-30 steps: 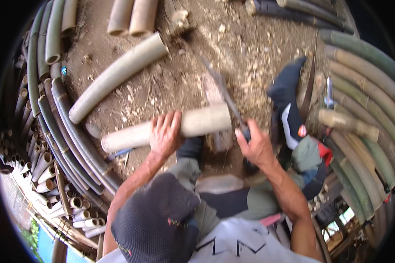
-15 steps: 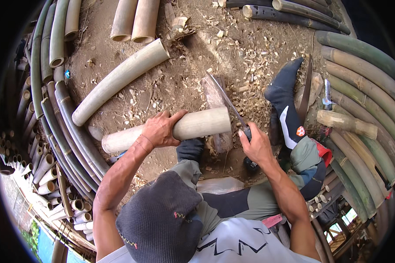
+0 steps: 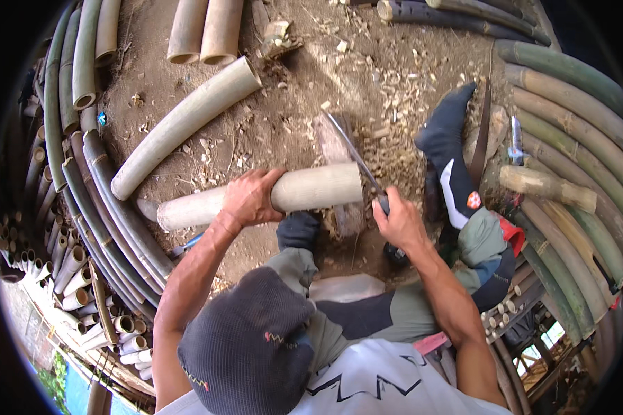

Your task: The person sits on the ground and uses a knife to shave the outer layer off a piece of bamboo. They hold the bamboo with one hand and scrape the surface with the knife in the other, creating wood shavings. The person rotates the bamboo to work on different sides.

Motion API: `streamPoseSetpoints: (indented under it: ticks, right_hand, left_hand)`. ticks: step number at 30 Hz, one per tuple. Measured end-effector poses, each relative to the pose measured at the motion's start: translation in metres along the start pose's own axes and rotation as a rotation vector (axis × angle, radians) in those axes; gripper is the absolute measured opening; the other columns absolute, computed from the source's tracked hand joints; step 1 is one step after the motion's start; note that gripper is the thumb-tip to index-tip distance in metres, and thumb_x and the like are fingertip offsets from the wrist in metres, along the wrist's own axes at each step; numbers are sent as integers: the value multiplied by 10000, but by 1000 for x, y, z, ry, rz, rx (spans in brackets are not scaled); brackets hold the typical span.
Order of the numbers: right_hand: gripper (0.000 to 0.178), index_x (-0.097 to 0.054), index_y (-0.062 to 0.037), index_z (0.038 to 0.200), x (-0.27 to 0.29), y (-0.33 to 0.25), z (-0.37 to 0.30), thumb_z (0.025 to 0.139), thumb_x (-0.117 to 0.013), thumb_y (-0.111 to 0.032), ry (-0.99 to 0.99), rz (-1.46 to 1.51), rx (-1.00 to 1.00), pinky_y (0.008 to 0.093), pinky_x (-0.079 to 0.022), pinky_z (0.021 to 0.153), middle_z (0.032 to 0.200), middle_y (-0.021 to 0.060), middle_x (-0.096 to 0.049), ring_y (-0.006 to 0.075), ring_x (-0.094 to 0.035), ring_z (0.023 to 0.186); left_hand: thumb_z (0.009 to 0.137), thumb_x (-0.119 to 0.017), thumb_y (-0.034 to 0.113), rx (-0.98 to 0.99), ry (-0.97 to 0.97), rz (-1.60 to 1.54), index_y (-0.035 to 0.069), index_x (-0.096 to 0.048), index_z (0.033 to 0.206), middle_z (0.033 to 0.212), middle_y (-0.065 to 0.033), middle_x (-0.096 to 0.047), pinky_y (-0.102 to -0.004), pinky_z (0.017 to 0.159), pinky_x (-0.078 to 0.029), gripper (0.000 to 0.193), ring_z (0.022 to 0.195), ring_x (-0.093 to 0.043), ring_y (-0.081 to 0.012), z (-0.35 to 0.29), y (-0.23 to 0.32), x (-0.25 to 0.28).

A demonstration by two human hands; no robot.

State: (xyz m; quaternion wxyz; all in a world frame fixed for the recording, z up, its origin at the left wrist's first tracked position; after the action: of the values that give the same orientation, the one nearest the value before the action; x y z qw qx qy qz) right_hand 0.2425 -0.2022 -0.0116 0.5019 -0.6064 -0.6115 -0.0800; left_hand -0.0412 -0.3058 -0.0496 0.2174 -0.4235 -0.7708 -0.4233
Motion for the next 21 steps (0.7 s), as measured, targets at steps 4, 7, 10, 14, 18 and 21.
streamPoseSetpoints:
  ticks: [4,7,10,14,18,21]
  right_hand:
    - [300,-553,16,1104,40,-61,-2,951,-639,-228,316,175,305,468,-544,573,796,220,-647,394,-677,637]
    - [318,-555,24,1135,30,-50,-13,940,-649,-209,474,217,450,458,-546,566,788,211,-640,389,-669,624]
    - [306,-552,23,1136,5,-7,8,926,-658,-172,52,-91,114,451,-544,568,812,228,-647,397,-672,635]
    - [294,-557,12,1125,39,-55,3,918,-669,-164,233,164,272,444,-543,580,799,233,-650,406,-670,652]
    - [298,-550,3,1122,24,-39,-7,924,-667,-187,354,225,351,478,-537,610,727,207,-641,440,-659,669]
    - [334,-554,23,1138,2,5,11,924,-669,-206,-82,-25,-66,471,-522,619,731,223,-630,431,-661,676]
  left_hand:
    - [560,-861,338,-5,129,26,213,-518,1378,1128,-123,-631,-498,923,-516,896,1060,-637,-341,-8,-1,-8]
    - [571,-870,328,-19,239,82,188,-528,1374,1140,-124,-628,-499,925,-507,884,1055,-630,-353,-15,7,-13]
    - [579,-880,323,-32,312,96,172,-534,1373,1150,-123,-625,-495,934,-501,879,1059,-624,-353,-14,9,-10]
    - [577,-886,293,-16,322,117,170,-532,1390,1166,-112,-620,-490,940,-482,895,1062,-620,-325,-21,8,-17]
    - [559,-879,250,-7,405,124,191,-522,1398,1177,-111,-606,-488,956,-457,914,1068,-606,-312,-28,16,-20]
    - [552,-862,217,-25,448,133,210,-519,1401,1182,-111,-596,-493,960,-445,915,1067,-598,-305,-35,17,-29]
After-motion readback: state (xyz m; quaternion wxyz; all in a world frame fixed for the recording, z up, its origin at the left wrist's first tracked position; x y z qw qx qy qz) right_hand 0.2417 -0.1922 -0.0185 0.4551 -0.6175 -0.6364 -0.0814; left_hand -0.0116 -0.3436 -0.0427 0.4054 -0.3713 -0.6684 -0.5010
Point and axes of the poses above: each hand's wrist, its own z-axis towards the middle knuckle, its own x-axis out of the back of the hand, y = z × x, the point moved 5 cm from there along z, towards the middle knuckle
